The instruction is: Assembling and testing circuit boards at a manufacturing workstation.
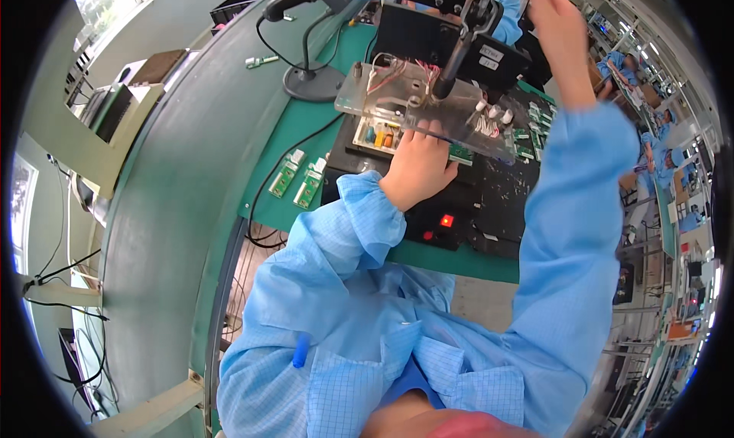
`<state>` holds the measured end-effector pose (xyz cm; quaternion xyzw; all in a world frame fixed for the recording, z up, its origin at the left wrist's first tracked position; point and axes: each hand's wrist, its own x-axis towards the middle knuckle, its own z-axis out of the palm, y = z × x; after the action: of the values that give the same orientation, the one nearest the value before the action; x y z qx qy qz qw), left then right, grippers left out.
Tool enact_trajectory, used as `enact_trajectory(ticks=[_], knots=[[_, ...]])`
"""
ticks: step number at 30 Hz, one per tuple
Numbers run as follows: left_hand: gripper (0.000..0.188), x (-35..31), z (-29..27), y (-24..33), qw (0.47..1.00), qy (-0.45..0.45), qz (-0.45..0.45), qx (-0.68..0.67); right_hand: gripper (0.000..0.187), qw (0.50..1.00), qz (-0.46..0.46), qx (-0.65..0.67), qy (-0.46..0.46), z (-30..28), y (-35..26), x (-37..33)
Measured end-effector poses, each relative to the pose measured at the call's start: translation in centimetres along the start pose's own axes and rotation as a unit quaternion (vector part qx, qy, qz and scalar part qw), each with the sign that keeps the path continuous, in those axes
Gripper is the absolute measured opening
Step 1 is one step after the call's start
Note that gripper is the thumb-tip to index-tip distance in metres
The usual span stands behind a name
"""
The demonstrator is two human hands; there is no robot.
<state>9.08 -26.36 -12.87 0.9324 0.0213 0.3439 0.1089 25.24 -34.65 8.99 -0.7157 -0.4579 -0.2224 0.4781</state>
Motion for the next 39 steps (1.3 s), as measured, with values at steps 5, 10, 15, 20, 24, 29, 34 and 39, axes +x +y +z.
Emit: enact_trajectory(ticks=[5, 10, 15, 20, 24, 29, 34, 39], knots=[[0.021, -1.4, -0.3, -0.7, 0.984, 0.036, 0.09, -0.15, 0.029, 0.978, 0.067, 0.063, 0.188, -5.1, -0.8, -16.8], [0.031, -5.8, -9.6, 0.2, 0.938, 0.074, 0.262, -0.214, 0.027, 0.964, 0.246, -0.049, 0.094, -3.2, 2.6, -35.7], [0.022, -4.7, -14.2, -8.0, 0.856, 0.375, -0.184, -0.305, 0.021, 0.958, 0.253, -0.115, 0.065, 0.1, 2.0, -40.9], [0.018, 2.4, -6.3, -23.3, 0.575, 0.212, -0.338, -0.715, 0.016, 0.961, 0.244, -0.081, 0.097, 0.2, 1.7, -40.4], [0.019, 8.4, -1.8, -25.5, 0.465, 0.198, -0.368, -0.781, 0.015, 0.967, 0.223, -0.086, 0.083, 0.4, 2.1, -40.5], [0.016, 12.4, -0.4, -25.7, 0.471, 0.228, -0.309, -0.794, 0.012, 0.967, 0.219, -0.088, 0.096, 0.6, 1.7, -40.4], [0.018, 10.0, -2.4, -22.5, 0.621, 0.053, -0.36, -0.694, 0.009, 0.968, 0.203, -0.085, 0.119, 0.7, 2.0, -40.4], [0.028, 4.9, -7.8, -24.8, 0.733, -0.122, -0.359, -0.565, 0.01, 0.975, 0.183, -0.085, 0.093, 0.4, 2.0, -39.6]])
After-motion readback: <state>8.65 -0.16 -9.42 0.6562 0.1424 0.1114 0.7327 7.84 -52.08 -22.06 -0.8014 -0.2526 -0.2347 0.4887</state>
